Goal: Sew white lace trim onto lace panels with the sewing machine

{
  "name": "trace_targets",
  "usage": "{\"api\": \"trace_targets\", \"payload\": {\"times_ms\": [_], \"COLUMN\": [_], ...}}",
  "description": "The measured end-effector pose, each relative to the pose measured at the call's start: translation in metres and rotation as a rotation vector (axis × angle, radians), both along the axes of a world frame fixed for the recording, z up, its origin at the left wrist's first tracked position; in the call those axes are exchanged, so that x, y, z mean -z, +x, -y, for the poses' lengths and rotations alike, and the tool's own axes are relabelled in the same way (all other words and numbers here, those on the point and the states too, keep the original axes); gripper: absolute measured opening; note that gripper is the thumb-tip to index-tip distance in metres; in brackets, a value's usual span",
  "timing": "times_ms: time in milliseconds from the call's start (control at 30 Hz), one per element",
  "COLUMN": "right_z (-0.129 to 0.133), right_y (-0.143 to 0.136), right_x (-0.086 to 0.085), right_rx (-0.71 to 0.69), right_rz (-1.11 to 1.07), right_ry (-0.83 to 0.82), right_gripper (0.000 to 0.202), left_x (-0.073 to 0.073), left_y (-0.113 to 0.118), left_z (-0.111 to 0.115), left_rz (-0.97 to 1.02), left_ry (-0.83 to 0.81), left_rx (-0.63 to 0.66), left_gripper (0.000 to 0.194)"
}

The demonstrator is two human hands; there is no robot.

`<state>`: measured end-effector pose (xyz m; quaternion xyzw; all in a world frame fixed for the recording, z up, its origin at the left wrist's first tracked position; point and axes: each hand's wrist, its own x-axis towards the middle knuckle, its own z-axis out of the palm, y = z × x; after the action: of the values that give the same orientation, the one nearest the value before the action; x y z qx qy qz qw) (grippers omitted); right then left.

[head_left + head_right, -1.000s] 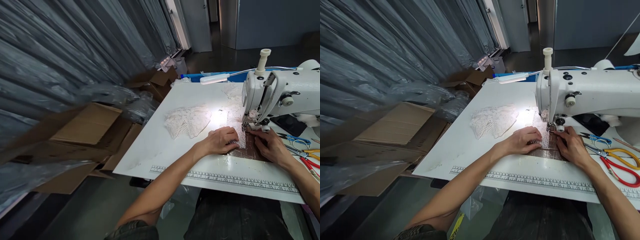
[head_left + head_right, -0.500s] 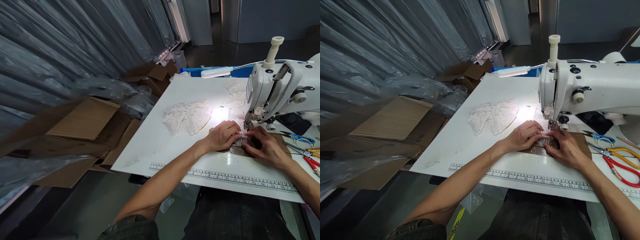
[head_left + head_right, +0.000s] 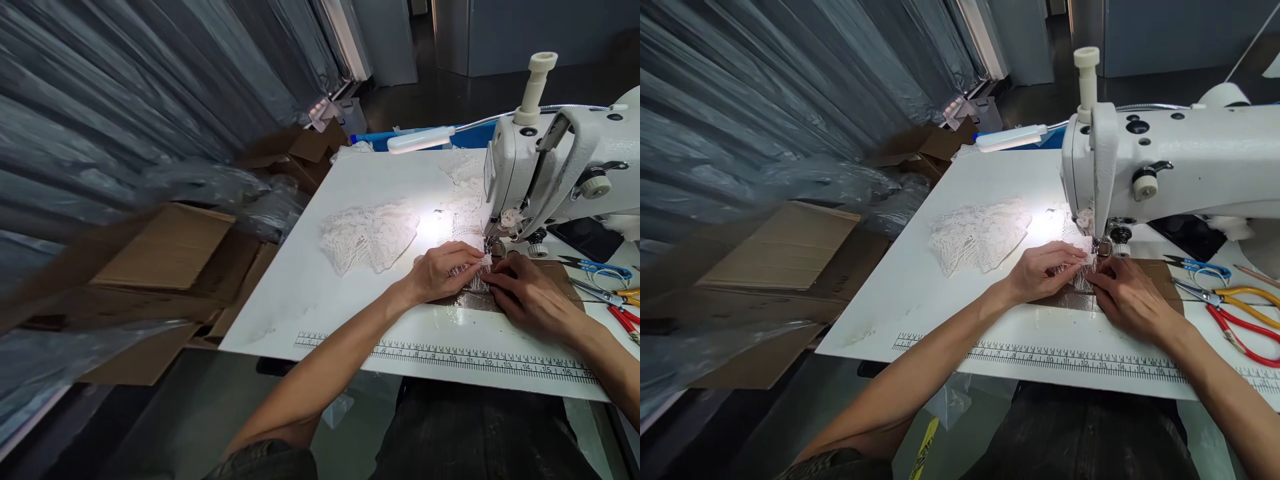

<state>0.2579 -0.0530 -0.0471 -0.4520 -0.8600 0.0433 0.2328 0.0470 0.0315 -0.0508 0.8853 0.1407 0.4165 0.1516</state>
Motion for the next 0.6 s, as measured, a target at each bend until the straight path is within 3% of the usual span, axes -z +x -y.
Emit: {"api": "trace_targets", "payload": {"times_ms": [100,233,467,600], "right_z": [0.002,0.002,0.001,-0.014], "right_y": [0.001,0.002,0.004,0.013], "right_x": [0.000,0.001,-0.003,-0.015], "right_rx": [-0.029,-0.031,-0.037,0.092], "right_rz": [-0.019,-0.024,-0.059,-0.108], "right_ry": [-0.018,-0.022,-0.066,-0.212], "right_gripper": [0.030,0.032,0.030,0.033], "left_x": [0.003,0.006,0.006,0.003], "left_y": [0.000,0.000,-0.003,-0.005], "left_z": [0.000,0.000,-0.001,-0.001], "left_rz": [-0.069,-0.211,-0.398,-0.408], "left_ry": [0.080,0.146,0.144,0.195], "left_rx": [0.043,0.010,-0.012,0.029], "left_gripper": [0.019,0.021,0.024,0.023]}}
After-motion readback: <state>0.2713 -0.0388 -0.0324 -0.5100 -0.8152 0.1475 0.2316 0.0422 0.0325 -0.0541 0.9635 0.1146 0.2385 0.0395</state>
